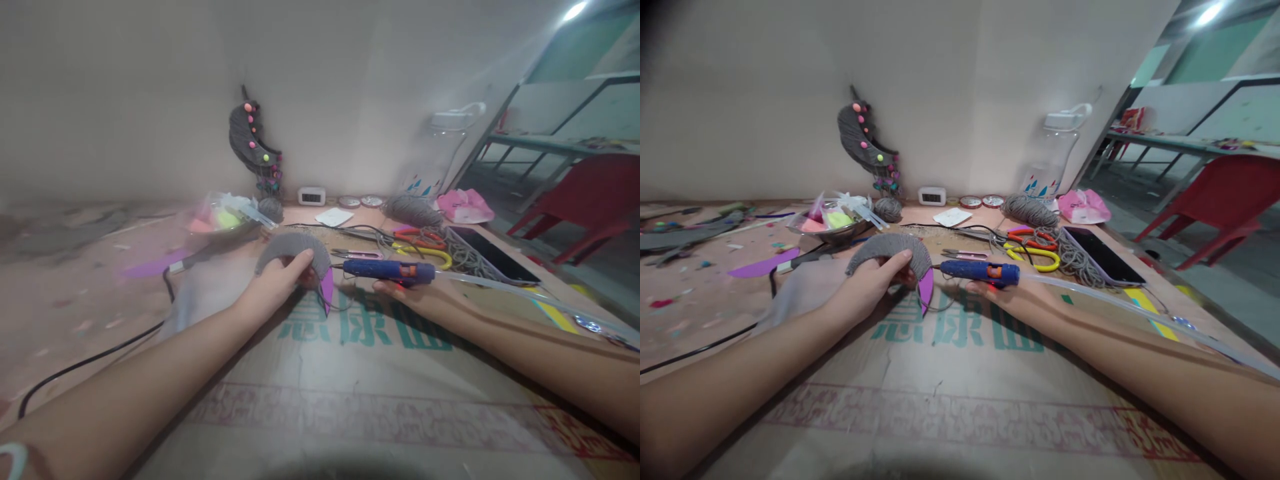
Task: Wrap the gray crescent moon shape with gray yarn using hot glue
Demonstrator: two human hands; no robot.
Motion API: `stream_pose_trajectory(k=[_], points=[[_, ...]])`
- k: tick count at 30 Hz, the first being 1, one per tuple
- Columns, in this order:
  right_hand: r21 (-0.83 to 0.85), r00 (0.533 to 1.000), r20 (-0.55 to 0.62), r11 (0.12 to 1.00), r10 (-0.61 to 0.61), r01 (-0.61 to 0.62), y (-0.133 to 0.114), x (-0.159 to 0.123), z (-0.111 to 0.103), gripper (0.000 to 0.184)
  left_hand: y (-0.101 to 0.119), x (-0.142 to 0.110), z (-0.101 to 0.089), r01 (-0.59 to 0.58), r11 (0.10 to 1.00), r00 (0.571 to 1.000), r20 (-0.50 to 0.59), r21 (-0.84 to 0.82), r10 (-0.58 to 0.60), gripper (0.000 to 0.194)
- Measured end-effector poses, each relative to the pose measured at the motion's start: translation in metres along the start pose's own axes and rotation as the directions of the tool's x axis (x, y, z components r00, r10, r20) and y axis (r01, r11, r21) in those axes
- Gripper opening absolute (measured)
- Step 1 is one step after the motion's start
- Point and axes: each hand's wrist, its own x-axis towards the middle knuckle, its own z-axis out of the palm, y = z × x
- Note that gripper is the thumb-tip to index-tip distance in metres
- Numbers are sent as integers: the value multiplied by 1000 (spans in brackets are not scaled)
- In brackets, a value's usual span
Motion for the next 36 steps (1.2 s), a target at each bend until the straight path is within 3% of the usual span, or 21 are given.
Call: stream_pose_trajectory(k=[3, 7, 14, 20, 23, 26, 30, 36], points=[[-65, 997, -59, 996, 51, -54, 6, -2, 0, 28, 0, 1, 0, 12, 1000, 1000, -14, -8, -12, 46], [-62, 998, -38, 997, 44, -46, 2, -2, -2, 24, 2, 0, 1, 27, 999, 1000, -4, -19, -27, 45], [-54, 997, -50, 996, 66, -69, -7, 4, -10, 40, 3, 0, 1, -2, 1000, 1000, 13, -22, 2, 47], [207, 991, 26, 970, -132, 124, -19, 0, -28, 35, 0, 1, 0, -4, 1000, 1000, 5, 9, 3, 49], [241, 993, -21, 963, -119, 120, -36, 5, -37, 34, -1, 2, 0, -4, 1000, 1000, 4, 6, 4, 52], [119, 995, -100, 992, -29, 41, -46, 26, -48, 41, -1, 3, 1, 3, 1000, 1000, 7, -4, -3, 53], [-72, 991, -135, 997, 21, -31, -39, 80, -56, 49, -2, 4, 2, -1, 1000, 1000, 16, -21, 1, 53], [-157, 997, -67, 986, 48, -58, 8, 153, -28, 36, -5, 3, 3, 23, 1000, 1000, 5, 6, -23, 52]])
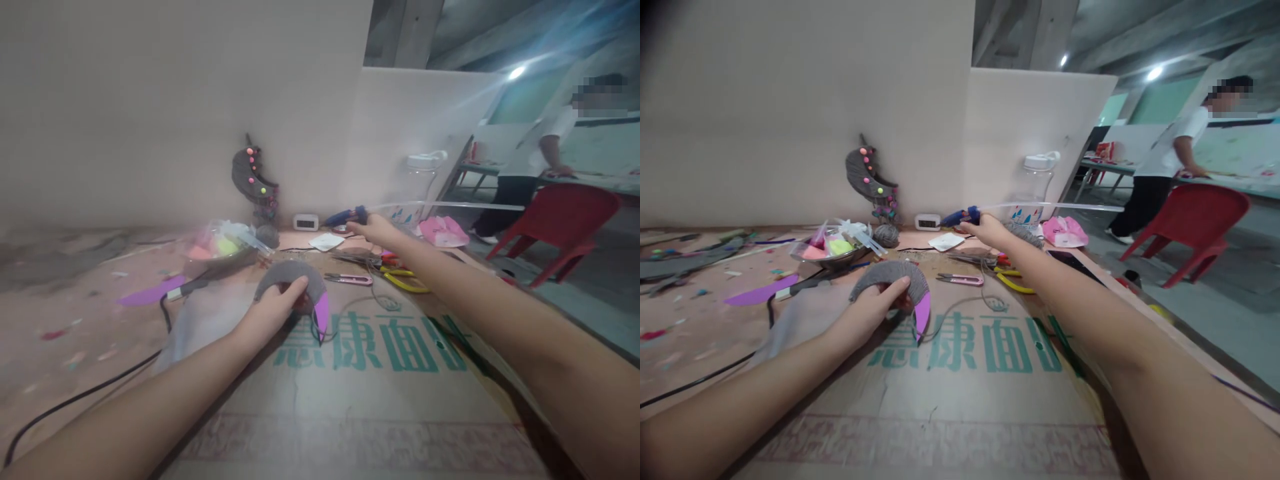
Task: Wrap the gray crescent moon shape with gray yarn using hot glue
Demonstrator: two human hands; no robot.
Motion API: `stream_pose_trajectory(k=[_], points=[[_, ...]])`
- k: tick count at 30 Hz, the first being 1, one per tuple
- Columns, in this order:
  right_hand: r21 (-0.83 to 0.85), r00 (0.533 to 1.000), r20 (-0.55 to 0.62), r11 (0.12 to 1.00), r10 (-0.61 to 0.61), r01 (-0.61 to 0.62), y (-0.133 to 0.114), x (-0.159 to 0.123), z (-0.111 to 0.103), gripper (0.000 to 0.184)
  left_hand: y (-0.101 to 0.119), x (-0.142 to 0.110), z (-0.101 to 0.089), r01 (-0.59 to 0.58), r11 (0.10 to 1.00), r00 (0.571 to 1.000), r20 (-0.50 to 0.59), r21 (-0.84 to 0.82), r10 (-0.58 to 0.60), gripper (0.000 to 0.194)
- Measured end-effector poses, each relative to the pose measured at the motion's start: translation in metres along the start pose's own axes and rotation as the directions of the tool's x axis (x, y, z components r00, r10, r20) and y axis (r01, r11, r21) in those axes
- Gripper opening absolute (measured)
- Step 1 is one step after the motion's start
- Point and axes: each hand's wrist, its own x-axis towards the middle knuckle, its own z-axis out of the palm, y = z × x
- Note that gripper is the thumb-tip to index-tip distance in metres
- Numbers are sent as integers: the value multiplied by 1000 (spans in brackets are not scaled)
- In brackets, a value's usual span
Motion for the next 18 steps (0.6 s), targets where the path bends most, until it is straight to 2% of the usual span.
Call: stream_pose_trajectory(k=[4, 7, 13, 18], points=[[-49, 998, 19, 997, 57, -56, 28, 20, 30, 31, -4, 2, -1, -1, 1000, 999, 42, 3, 1, 50], [-80, 997, 21, 994, 80, -78, 40, 27, 38, 32, -6, 4, -2, -18, 1000, 997, 69, 5, 17, 50], [-138, 998, 45, 989, 54, -47, 40, 24, 26, 36, -9, 6, -1, -12, 1000, 998, 63, -24, 13, 50], [-183, 995, 95, 982, -17, 34, 34, -12, 11, 42, -6, 5, 1, -26, 999, 999, 24, -45, 27, 47]])
